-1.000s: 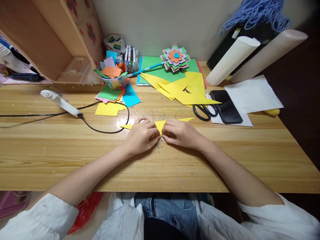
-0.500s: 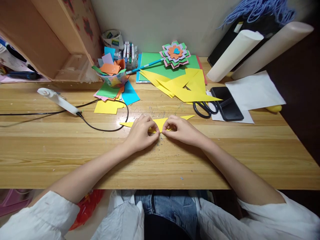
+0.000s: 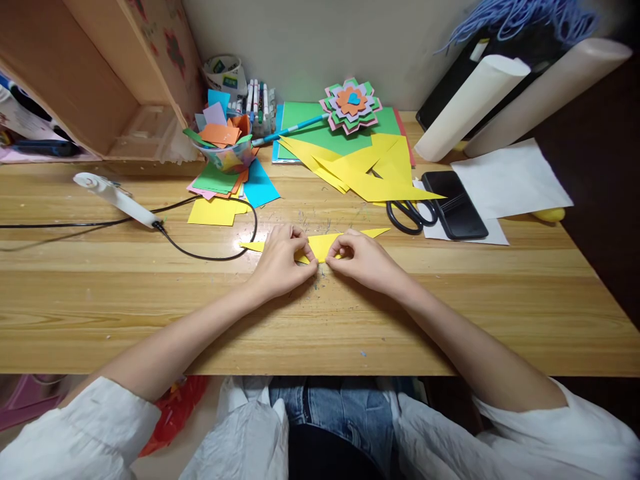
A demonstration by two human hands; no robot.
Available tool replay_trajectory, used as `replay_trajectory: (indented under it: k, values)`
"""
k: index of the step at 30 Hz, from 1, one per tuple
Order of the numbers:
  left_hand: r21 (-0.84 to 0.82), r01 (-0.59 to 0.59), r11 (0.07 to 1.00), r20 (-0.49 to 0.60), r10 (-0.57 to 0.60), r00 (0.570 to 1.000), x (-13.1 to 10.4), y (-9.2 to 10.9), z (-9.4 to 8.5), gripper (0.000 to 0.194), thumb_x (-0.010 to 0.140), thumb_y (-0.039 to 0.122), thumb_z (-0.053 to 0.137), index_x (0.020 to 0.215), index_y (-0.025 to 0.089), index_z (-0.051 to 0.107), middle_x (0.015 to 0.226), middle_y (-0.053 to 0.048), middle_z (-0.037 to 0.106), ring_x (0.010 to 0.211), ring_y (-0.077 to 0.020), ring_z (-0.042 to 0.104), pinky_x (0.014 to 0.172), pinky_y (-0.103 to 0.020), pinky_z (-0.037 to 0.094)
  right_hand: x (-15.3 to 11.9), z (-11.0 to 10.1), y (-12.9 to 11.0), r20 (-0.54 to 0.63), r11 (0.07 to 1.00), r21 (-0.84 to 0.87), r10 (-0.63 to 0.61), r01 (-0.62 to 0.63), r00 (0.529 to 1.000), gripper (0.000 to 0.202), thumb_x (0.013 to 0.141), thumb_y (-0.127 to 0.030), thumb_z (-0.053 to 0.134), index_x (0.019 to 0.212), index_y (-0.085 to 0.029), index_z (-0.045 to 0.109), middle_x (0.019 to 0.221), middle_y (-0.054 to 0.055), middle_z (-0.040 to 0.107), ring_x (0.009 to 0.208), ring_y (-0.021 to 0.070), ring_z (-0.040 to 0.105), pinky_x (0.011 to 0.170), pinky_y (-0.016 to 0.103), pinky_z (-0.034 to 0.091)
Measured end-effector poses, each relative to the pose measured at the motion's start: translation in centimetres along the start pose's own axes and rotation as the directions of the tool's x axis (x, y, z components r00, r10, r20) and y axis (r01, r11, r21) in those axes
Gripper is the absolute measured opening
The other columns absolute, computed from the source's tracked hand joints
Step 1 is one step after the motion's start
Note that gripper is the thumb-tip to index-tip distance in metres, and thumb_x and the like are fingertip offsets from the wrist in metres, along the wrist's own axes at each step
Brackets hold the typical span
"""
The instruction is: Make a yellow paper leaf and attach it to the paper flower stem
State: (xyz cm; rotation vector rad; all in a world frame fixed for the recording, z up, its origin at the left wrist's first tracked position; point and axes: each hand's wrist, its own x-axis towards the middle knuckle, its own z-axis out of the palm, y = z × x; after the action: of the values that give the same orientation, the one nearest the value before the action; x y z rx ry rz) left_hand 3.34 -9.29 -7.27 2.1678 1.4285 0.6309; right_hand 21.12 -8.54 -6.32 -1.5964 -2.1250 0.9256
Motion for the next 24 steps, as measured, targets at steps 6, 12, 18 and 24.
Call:
replay_trajectory:
  k: [6,12,18,24]
  values:
    - [-0.008,0.026,1.000,0.003,-0.026,1.000,0.1,0.3,0.0,0.004,0.067,0.021,0.058,0.065,0.019,0.061,0.092,-0.003,0.052,0.096,-0.0206,0.045,0.085,-0.036,0.038,-0.1,0.1,0.0,-0.015,1.000,-0.023,-0.007,0.007,1.000,0.006,0.066,-0.021,0.055,0.063,-0.018,0.059,0.069,0.002,0.053,0.068,0.0157,0.049,0.062,0.027,0.037]
    - [0.053,0.112,0.992,-0.011,-0.111,0.994,-0.1,1.0,0.4,0.005,0.066,0.020,0.058,0.064,0.019,0.053,0.091,-0.004,0.049,0.095,-0.0232,0.043,0.084,-0.041,0.035,-0.1,0.2,0.1,-0.037,0.998,-0.050,-0.033,0.031,0.999,0.004,0.064,-0.019,0.056,0.060,-0.019,0.055,0.067,0.001,0.048,0.068,0.0161,0.046,0.060,0.027,0.036]
    - [0.026,0.147,0.989,0.022,-0.147,0.989,-0.1,0.7,0.3,0.023,0.067,0.020,0.057,0.088,0.022,0.049,0.098,-0.004,0.045,0.097,-0.0233,0.040,0.084,-0.040,0.033,0.2,-0.3,0.1,0.022,0.999,-0.042,0.014,-0.013,1.000,0.005,0.063,-0.019,0.053,0.059,-0.019,0.051,0.067,0.000,0.046,0.064,0.0143,0.046,0.058,0.026,0.035]
    - [0.010,0.152,0.988,0.065,-0.153,0.986,0.1,0.4,0.1,0.024,0.068,0.019,0.056,0.091,0.022,0.048,0.100,-0.004,0.044,0.101,-0.0237,0.039,0.085,-0.040,0.032,0.4,-0.7,0.9,0.111,0.997,0.078,0.014,-0.023,0.994,0.005,0.067,-0.023,0.054,0.068,-0.018,0.056,0.067,-0.002,0.048,0.059,0.0112,0.045,0.055,0.024,0.034]
